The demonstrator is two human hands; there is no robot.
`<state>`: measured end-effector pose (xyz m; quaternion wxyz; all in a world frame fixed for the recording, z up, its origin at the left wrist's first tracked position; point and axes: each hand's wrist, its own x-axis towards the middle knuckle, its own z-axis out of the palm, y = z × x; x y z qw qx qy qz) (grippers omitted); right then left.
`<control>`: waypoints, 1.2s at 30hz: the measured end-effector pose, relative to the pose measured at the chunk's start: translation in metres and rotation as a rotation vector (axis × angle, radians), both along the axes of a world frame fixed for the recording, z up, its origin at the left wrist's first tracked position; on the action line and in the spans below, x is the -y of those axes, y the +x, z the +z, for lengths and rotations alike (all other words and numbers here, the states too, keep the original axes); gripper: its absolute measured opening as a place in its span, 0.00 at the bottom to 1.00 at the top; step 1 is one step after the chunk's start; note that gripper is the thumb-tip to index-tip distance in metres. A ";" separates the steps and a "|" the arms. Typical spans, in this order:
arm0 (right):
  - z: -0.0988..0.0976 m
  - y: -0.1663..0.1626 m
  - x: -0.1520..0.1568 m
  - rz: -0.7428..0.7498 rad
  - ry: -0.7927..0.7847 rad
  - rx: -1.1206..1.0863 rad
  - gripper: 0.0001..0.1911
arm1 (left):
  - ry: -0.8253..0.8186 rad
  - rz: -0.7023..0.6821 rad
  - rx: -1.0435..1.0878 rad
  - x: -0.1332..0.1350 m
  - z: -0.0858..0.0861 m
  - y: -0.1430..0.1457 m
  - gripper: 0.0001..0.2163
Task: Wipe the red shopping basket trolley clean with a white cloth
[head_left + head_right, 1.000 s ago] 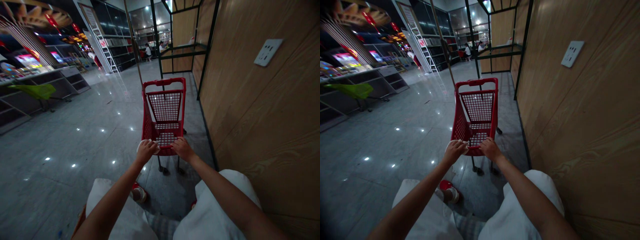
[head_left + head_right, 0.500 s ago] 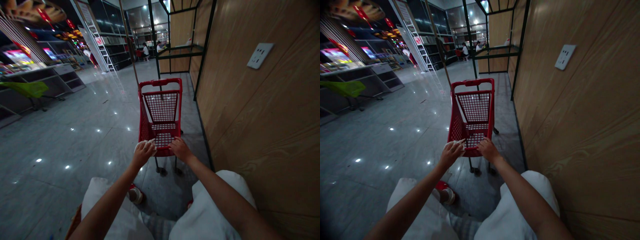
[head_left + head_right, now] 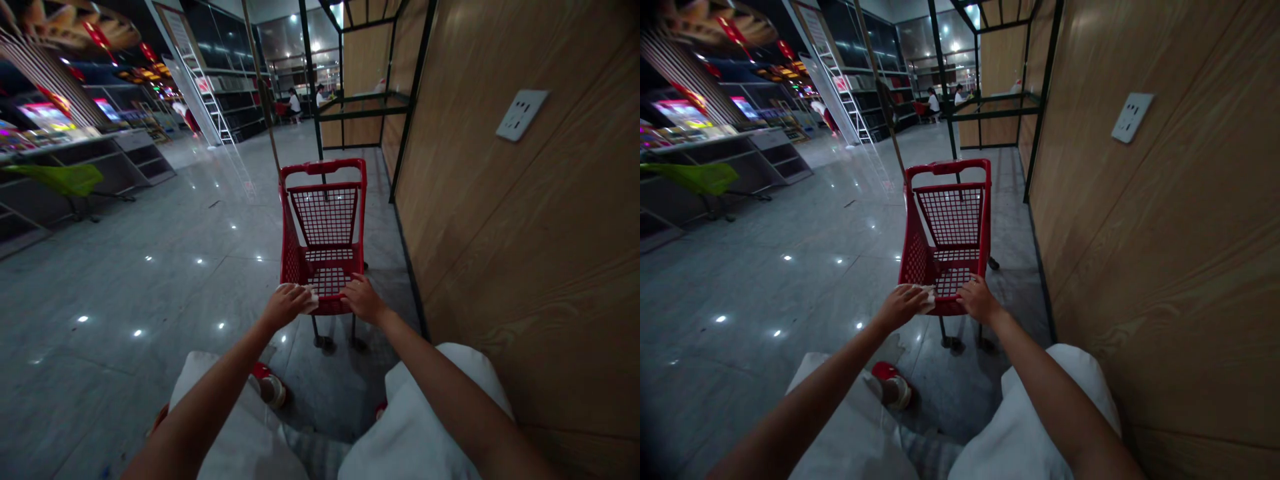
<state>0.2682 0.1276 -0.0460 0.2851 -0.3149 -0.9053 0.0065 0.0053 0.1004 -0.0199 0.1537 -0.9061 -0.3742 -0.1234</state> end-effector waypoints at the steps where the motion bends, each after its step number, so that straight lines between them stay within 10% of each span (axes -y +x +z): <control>1: 0.001 0.001 0.000 0.018 -0.020 -0.022 0.06 | -0.009 -0.054 -0.018 -0.002 0.003 -0.012 0.11; 4: 0.002 0.000 0.003 0.029 -0.079 -0.105 0.06 | -0.043 -0.118 -0.019 -0.003 0.010 -0.019 0.13; 12: 0.000 -0.004 0.005 -0.003 -0.110 -0.194 0.09 | -0.135 0.136 0.004 0.003 0.001 0.086 0.11; 23: 0.005 0.006 0.013 0.009 -0.093 -0.311 0.17 | -0.107 -0.265 -0.100 -0.018 0.018 -0.046 0.16; 36: -0.001 -0.020 0.014 -0.410 -0.032 -0.138 0.11 | -0.094 -0.016 -0.047 -0.033 -0.014 0.038 0.14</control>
